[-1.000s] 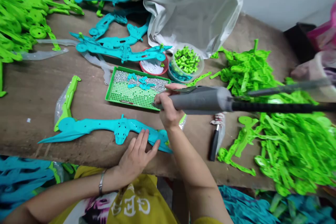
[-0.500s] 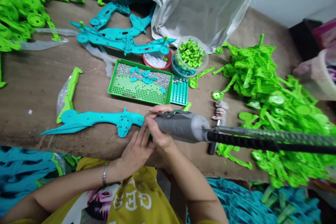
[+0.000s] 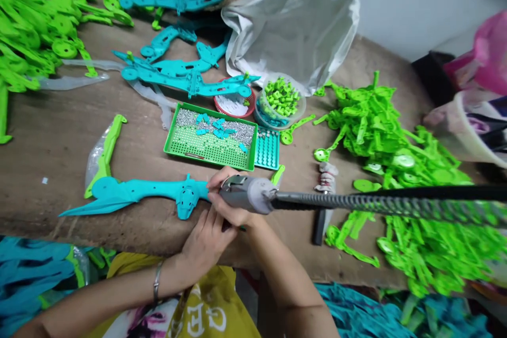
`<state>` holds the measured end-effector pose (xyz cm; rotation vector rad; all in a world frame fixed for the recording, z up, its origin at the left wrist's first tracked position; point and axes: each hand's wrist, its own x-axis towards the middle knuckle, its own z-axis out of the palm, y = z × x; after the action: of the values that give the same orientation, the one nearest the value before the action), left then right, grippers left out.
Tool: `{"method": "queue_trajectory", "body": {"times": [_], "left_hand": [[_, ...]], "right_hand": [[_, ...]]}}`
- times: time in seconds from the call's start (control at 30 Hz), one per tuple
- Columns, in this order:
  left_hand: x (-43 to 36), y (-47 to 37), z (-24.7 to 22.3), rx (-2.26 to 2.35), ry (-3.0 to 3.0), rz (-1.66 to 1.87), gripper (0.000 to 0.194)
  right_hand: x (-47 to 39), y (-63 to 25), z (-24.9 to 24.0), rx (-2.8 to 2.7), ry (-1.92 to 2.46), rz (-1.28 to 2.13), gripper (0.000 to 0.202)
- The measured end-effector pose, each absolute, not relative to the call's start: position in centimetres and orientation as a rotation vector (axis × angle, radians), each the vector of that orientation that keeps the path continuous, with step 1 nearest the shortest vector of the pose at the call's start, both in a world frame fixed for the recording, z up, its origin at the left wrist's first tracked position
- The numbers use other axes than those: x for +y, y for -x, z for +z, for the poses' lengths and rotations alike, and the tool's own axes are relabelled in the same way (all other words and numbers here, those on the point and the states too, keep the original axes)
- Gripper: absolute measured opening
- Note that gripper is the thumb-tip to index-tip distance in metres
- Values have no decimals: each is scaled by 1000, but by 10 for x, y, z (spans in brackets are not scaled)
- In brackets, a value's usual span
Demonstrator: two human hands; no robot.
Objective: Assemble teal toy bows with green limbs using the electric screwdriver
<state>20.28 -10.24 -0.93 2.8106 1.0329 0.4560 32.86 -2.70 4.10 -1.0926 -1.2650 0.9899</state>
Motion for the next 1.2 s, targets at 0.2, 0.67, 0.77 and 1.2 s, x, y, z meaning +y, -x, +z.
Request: {"method": "queue_trajectory", "body": {"times": [0.2, 0.67, 0.77, 1.2], "left_hand": [[-104, -200, -18, 1121, -2866, 522, 59], [-103, -198, -19, 1052, -2894, 493, 65], [-103, -198, -19, 1055, -2900, 497, 65], [-102, -197, -15, 1046, -2922, 449, 63]], "right_hand": [[20, -347, 47, -1033, 1020, 596, 23], [54, -350, 13, -987, 1119, 508, 25], [55, -351, 10, -976, 1151, 515, 26], [37, -336, 52, -984, 1056, 505, 22]]}}
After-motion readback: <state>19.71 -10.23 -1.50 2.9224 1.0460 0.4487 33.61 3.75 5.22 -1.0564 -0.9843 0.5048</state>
